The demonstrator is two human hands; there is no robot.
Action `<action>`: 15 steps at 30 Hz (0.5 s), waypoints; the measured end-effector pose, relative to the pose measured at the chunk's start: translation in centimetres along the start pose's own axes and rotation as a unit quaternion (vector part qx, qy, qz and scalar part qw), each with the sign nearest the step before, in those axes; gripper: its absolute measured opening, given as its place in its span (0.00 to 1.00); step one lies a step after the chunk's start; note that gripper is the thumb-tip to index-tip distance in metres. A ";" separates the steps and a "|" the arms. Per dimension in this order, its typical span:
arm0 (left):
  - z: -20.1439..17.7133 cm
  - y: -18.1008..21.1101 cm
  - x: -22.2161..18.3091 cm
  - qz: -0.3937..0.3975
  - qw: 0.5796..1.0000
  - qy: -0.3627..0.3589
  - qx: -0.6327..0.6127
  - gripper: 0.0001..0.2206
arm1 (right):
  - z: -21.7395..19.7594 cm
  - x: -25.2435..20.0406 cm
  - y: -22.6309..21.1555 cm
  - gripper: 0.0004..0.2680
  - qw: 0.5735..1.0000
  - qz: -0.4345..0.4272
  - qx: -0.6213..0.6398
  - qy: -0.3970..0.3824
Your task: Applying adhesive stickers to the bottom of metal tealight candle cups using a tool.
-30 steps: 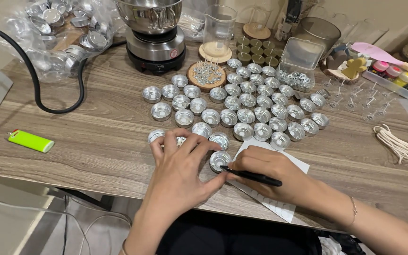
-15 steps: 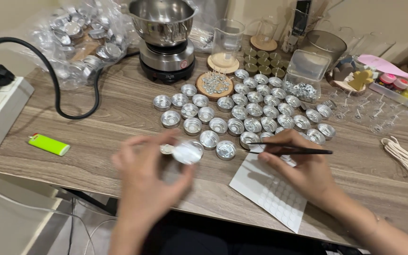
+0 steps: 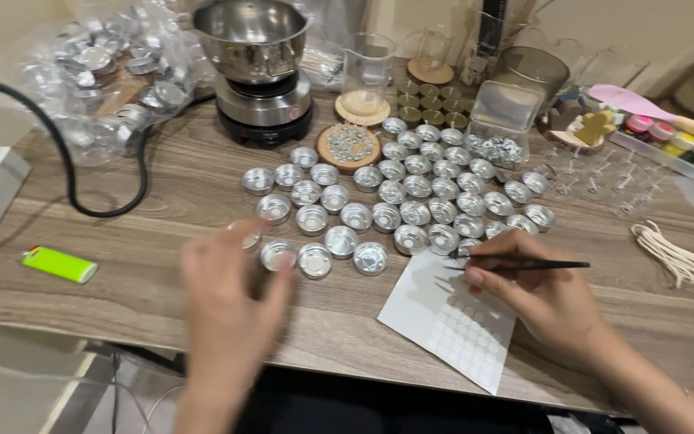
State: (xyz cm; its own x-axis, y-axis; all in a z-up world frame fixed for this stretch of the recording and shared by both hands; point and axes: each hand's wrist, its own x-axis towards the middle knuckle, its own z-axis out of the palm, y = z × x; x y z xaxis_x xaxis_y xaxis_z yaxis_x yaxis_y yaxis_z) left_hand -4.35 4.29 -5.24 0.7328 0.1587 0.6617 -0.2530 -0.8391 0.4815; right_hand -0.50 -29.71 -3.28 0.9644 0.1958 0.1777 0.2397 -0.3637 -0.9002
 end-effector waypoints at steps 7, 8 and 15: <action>5.8 8.4 -1.1 0.158 0.943 -0.211 -0.203 0.23 | -1.4 -0.7 0.9 0.11 0.992 0.072 -0.100 -0.034; 6.4 8.7 -0.9 0.162 0.935 -0.240 -0.203 0.25 | -1.7 -0.7 1.3 0.10 0.992 0.065 -0.103 -0.046; 7.2 9.0 0.0 0.159 0.922 -0.301 -0.185 0.27 | -2.4 -0.6 1.8 0.10 0.985 -0.008 -0.123 -0.118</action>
State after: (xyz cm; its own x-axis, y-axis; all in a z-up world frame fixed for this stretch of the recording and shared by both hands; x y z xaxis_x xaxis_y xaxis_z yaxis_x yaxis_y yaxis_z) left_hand -2.06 -7.05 -5.07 0.7736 -0.4756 0.4187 -0.6325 -0.5410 0.5543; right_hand -0.42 -32.65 -4.09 0.9144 0.3991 0.0674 0.3022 -0.5624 -0.7697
